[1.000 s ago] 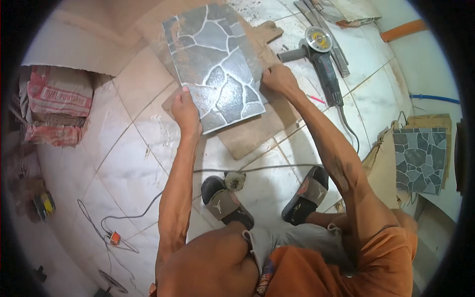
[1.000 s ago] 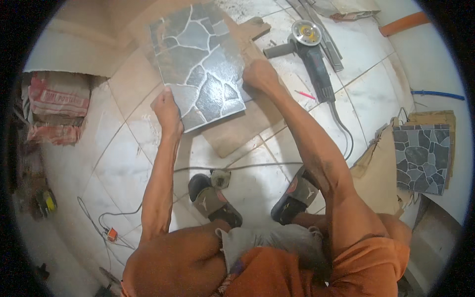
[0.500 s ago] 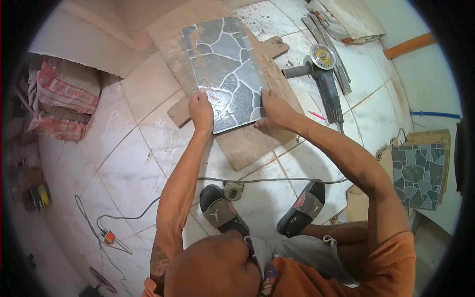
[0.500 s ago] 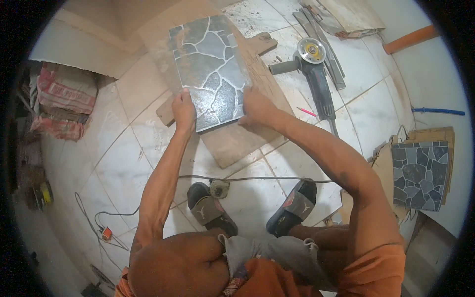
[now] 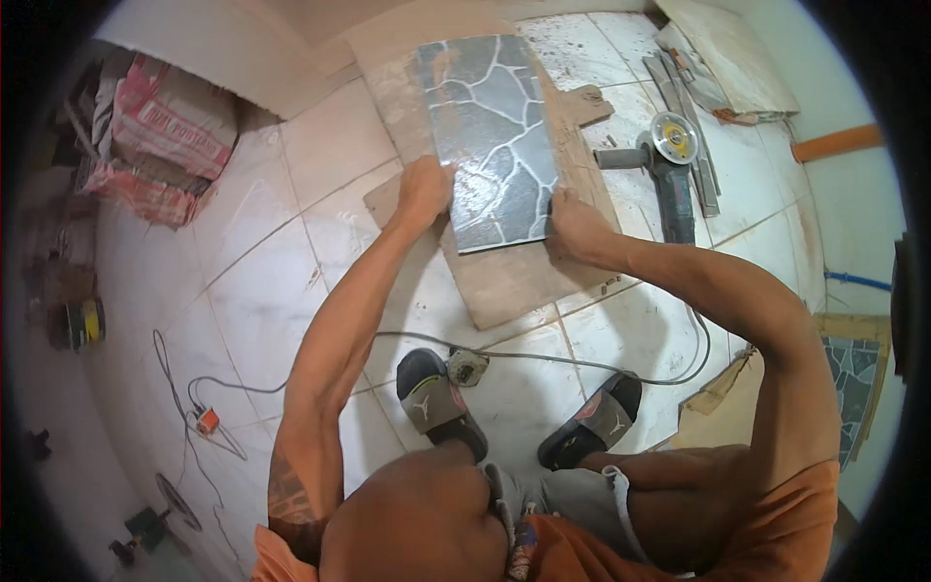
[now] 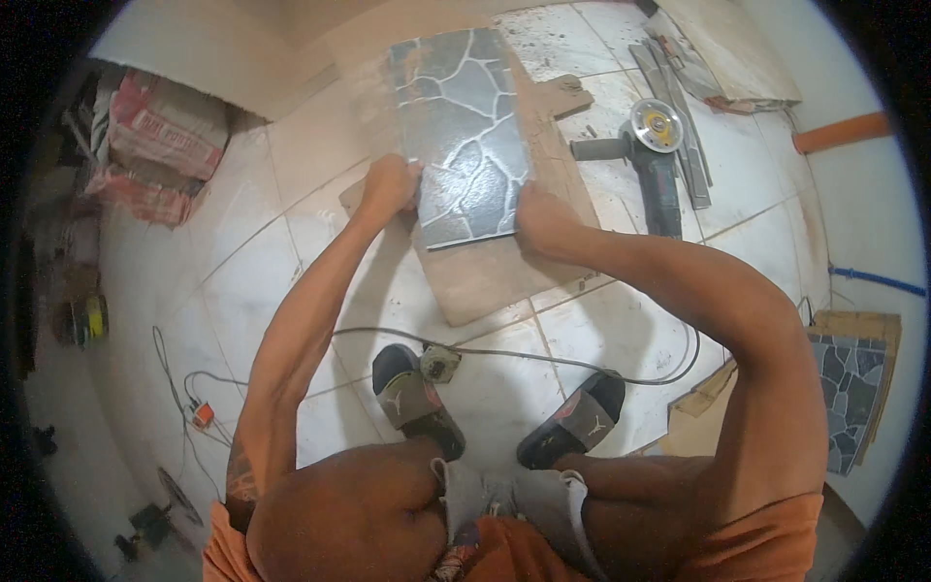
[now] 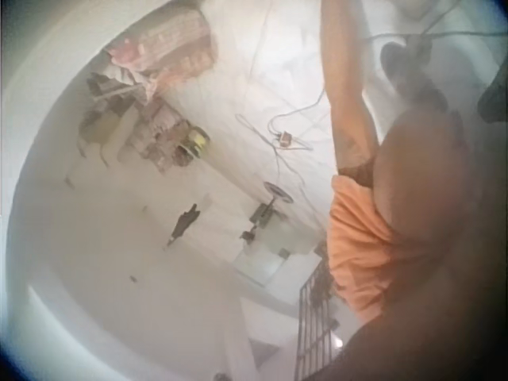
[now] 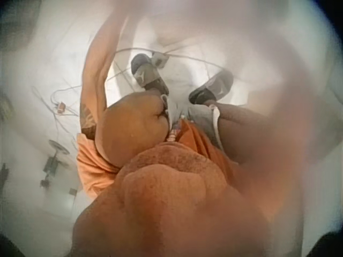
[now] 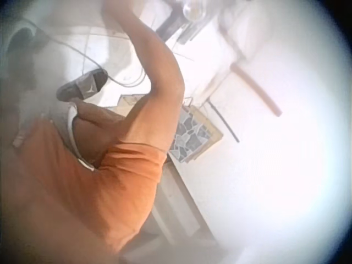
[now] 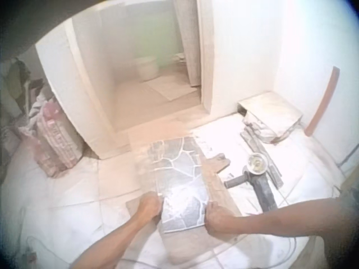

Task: The person uses an angle grinder to cut and shape ceramic tiles, using a tape measure for accuracy.

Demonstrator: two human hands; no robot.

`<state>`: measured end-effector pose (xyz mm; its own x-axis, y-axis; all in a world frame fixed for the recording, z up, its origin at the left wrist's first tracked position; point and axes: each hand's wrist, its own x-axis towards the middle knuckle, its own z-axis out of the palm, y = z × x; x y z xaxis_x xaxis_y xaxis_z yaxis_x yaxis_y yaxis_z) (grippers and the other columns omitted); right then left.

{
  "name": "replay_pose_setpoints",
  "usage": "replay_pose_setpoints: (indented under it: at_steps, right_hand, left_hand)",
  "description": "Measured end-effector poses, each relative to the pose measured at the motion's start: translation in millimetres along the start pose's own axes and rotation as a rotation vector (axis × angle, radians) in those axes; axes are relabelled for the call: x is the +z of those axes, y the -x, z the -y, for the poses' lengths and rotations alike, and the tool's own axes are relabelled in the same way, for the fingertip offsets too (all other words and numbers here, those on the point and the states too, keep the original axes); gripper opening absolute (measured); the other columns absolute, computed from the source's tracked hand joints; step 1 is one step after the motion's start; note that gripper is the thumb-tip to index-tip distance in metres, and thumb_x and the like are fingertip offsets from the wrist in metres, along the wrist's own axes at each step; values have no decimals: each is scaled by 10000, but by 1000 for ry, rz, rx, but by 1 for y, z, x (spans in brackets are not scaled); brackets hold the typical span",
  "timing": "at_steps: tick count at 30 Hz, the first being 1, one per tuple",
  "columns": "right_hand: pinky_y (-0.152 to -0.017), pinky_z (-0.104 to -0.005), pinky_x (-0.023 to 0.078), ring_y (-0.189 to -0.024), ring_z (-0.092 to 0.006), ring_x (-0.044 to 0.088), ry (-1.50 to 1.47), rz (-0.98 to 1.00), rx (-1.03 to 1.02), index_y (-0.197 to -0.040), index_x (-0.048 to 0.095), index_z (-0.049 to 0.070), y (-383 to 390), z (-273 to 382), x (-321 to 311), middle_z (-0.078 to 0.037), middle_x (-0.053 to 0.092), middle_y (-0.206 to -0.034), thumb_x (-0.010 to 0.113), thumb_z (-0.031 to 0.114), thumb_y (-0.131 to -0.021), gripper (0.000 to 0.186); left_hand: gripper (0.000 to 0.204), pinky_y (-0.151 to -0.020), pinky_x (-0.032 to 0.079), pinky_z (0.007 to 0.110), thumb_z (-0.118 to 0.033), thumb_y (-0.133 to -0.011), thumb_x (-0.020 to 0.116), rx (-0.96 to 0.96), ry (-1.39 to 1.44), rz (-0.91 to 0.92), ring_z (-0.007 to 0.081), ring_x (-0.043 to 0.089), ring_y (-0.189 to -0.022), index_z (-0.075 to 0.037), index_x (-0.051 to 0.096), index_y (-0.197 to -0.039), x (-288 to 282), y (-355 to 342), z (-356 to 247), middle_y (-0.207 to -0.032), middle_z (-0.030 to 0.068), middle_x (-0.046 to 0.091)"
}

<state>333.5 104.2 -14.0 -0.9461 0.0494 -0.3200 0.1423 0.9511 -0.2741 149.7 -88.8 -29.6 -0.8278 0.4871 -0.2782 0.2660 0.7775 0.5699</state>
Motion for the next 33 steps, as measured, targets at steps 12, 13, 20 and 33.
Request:
replay_pose_setpoints:
  at_steps: [12,13,20,33]
  right_hand:
    - [-797,-503,523,-941,-470,609,-75,-114,74,-1128,415,-90,5,-3,11,-331,501,-1098,769,131,-729,578]
    - [-795,-506,523,-938,-470,609,-79,-106,88,-1125,419,-80,6,-2,12,-330,496,-1104,783,135,-722,584]
    - [-793,-524,517,-933,-488,601,-65,-108,87,-1128,412,-75,4,-8,17,-320,502,-1096,780,152,-733,586]
    - [-888,-476,485,-1030,-451,584,-119,-34,139,-1196,462,-60,6,-13,16,-301,553,-1141,739,170,-781,549]
  left_hand:
    - [440,-830,508,481,-260,-760,714,63,-4,-174,437,646,-940,82,633,-1026,10,41,-16,-971,302,658]
    - [456,-836,508,481,-248,-759,719,62,20,-196,436,646,-944,82,619,-1056,11,44,-16,-975,302,659]
    - [561,-900,482,501,-184,-767,704,55,178,-213,464,615,-983,93,520,-1218,15,57,-21,-1008,316,640]
    - [585,-907,480,448,-59,-731,753,168,224,-186,415,540,-1058,3,475,-1242,67,108,39,-1137,226,487]
